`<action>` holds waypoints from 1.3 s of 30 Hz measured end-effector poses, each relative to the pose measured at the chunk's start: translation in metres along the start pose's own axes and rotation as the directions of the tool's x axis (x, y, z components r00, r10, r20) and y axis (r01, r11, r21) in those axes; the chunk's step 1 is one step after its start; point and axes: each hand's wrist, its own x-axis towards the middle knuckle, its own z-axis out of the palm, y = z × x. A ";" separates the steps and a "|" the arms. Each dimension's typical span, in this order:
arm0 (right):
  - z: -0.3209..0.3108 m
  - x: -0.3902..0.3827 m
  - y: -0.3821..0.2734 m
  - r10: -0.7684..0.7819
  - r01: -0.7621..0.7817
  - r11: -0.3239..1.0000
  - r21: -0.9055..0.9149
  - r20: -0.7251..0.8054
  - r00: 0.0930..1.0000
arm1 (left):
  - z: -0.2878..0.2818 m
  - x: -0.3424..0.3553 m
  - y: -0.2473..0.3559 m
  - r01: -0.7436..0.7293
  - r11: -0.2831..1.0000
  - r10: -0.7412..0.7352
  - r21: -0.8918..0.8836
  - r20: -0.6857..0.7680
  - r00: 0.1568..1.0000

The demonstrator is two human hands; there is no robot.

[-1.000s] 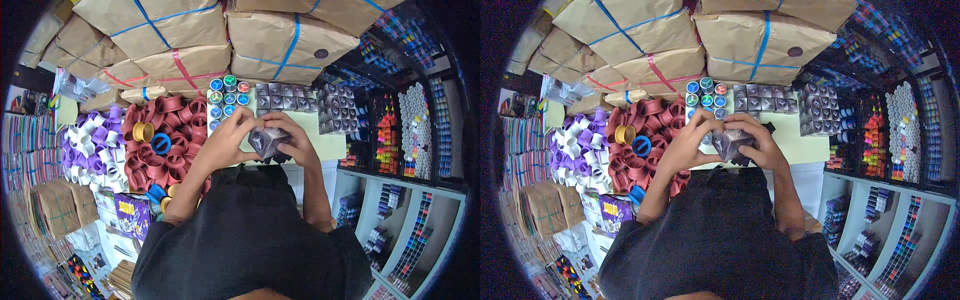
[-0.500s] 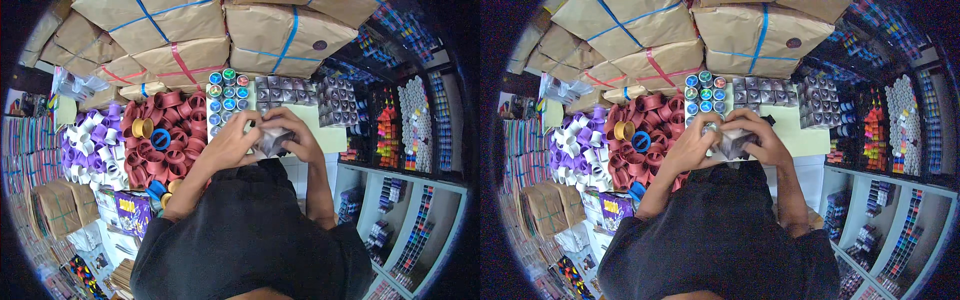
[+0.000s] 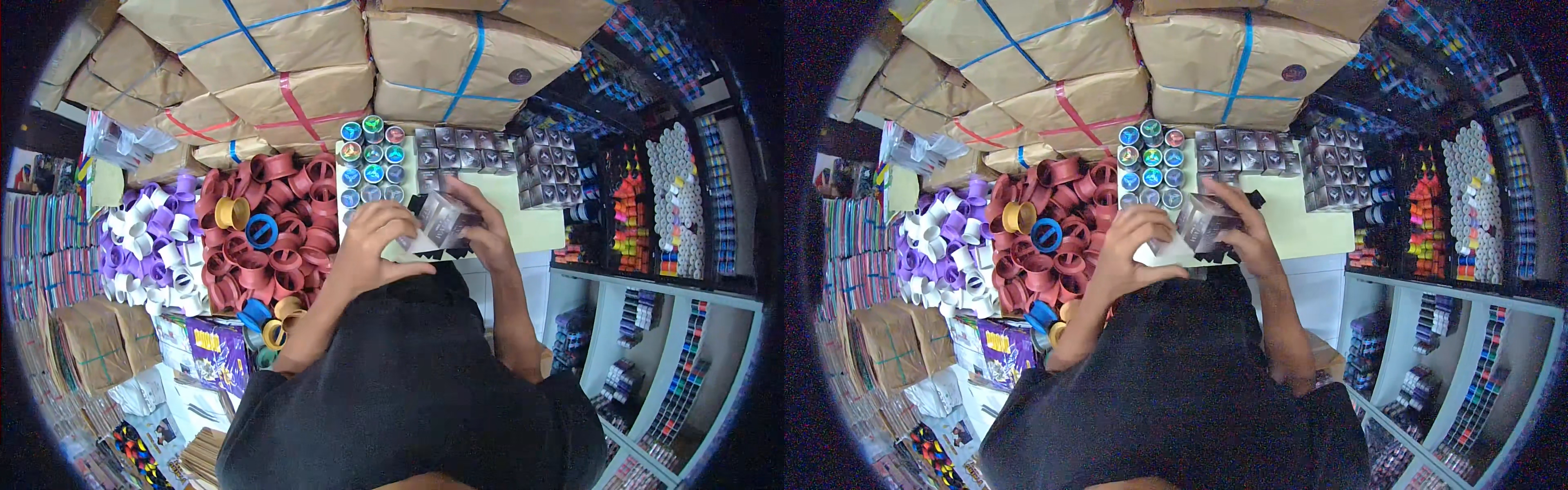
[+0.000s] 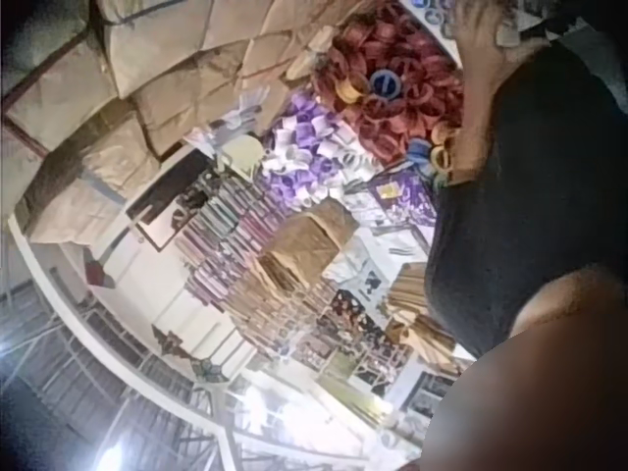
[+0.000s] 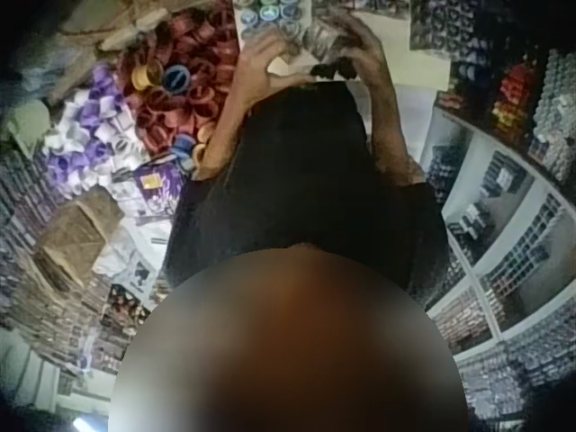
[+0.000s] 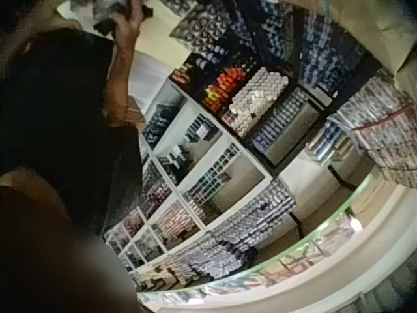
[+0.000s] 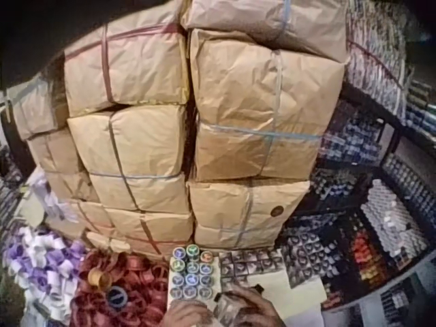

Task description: Packing small circular items into individual silver cardboard boxes.

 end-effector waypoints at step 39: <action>-0.145 -0.122 -0.008 -0.118 0.105 0.882 -0.460 -0.001 0.993 | 0.232 0.044 0.099 0.611 0.566 -0.709 -0.554 0.051 0.703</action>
